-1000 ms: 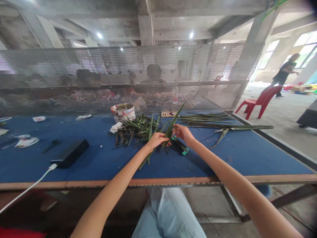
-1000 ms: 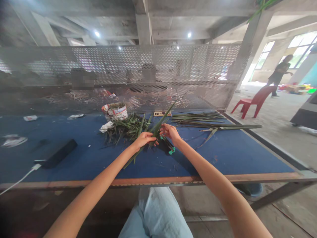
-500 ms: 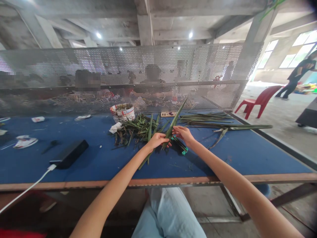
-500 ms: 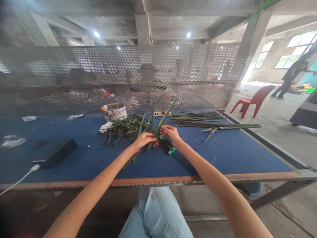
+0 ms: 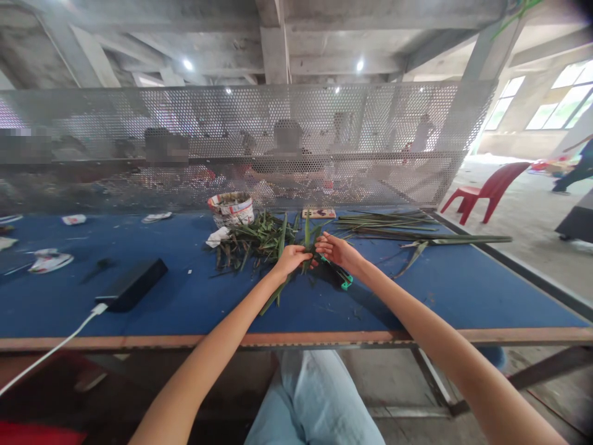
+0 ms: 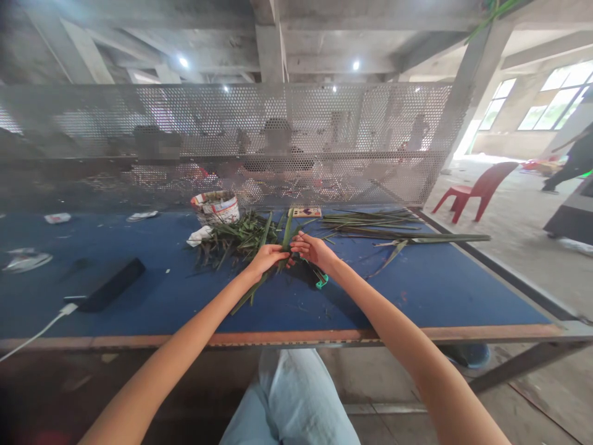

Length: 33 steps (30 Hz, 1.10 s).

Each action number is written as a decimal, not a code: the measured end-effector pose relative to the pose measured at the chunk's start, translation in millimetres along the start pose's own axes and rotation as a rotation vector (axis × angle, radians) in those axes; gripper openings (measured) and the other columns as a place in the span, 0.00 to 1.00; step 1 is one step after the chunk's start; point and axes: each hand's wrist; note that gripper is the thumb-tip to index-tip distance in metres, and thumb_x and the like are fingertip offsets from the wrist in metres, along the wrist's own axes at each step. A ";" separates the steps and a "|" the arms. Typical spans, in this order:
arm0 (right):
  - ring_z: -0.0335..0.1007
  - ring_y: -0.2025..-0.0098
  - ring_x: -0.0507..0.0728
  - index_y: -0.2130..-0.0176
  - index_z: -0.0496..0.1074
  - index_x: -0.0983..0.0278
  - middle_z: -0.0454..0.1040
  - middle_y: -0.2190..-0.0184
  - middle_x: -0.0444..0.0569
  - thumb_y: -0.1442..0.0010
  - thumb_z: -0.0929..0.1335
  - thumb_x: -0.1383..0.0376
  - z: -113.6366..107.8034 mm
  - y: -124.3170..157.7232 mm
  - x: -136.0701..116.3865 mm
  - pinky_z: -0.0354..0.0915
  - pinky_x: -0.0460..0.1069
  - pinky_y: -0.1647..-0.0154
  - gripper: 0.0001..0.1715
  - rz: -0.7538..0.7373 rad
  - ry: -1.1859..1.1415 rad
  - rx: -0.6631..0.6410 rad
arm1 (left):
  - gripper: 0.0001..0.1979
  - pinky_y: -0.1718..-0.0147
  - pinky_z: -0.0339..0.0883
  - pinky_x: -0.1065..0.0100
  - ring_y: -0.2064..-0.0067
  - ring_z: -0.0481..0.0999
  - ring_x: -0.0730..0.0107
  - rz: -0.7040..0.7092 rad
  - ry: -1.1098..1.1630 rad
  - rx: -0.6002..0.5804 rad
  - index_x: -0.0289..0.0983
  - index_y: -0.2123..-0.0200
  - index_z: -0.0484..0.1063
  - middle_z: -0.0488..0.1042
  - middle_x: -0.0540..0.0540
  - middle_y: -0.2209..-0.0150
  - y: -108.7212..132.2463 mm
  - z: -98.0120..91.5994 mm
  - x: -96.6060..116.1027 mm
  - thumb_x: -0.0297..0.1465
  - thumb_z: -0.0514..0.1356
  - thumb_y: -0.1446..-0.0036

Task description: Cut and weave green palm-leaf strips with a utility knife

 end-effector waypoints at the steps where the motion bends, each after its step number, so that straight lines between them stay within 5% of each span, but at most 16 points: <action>1: 0.75 0.69 0.52 0.67 0.73 0.64 0.77 0.70 0.50 0.39 0.65 0.58 1.4 1.5 0.6 0.68 0.44 0.74 0.13 0.019 -0.010 -0.013 | 0.02 0.69 0.70 0.67 0.76 0.76 0.69 0.005 0.002 0.006 0.32 0.72 0.75 0.78 0.46 0.76 -0.3 -0.1 -0.3 0.25 0.62 0.50; 7: 0.73 0.70 0.49 0.67 0.74 0.64 0.77 0.71 0.46 0.48 0.72 0.66 2.1 3.6 6.2 0.67 0.41 0.71 0.05 0.085 -0.075 -0.049 | 0.03 0.68 0.70 0.66 0.75 0.77 0.68 0.018 0.002 -0.013 0.31 0.70 0.76 0.78 0.46 0.76 -2.5 -1.4 -3.4 0.25 0.62 0.50; 21: 0.56 0.82 0.43 0.72 0.72 0.64 0.70 0.79 0.37 0.62 0.78 0.60 -2.3 1.1 8.6 0.54 0.42 0.81 0.18 -0.098 -0.065 0.209 | 0.16 0.73 0.68 0.70 0.74 0.78 0.68 0.055 -0.043 -0.263 0.30 0.64 0.73 0.80 0.40 0.71 6.4 4.8 1.6 0.37 0.66 0.51; 33: 0.59 0.80 0.44 0.69 0.72 0.61 0.73 0.73 0.39 0.59 0.77 0.60 -3.9 -4.6 8.2 0.57 0.42 0.81 0.17 -0.014 -0.203 0.045 | 0.12 0.75 0.65 0.71 0.76 0.77 0.69 0.027 -0.034 -0.198 0.30 0.64 0.74 0.80 0.41 0.73 3.0 1.6 -0.3 0.31 0.65 0.50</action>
Point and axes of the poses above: each hand's wrist, its own y-axis away from the middle knuckle, its own z-axis out of the palm, x = y × z
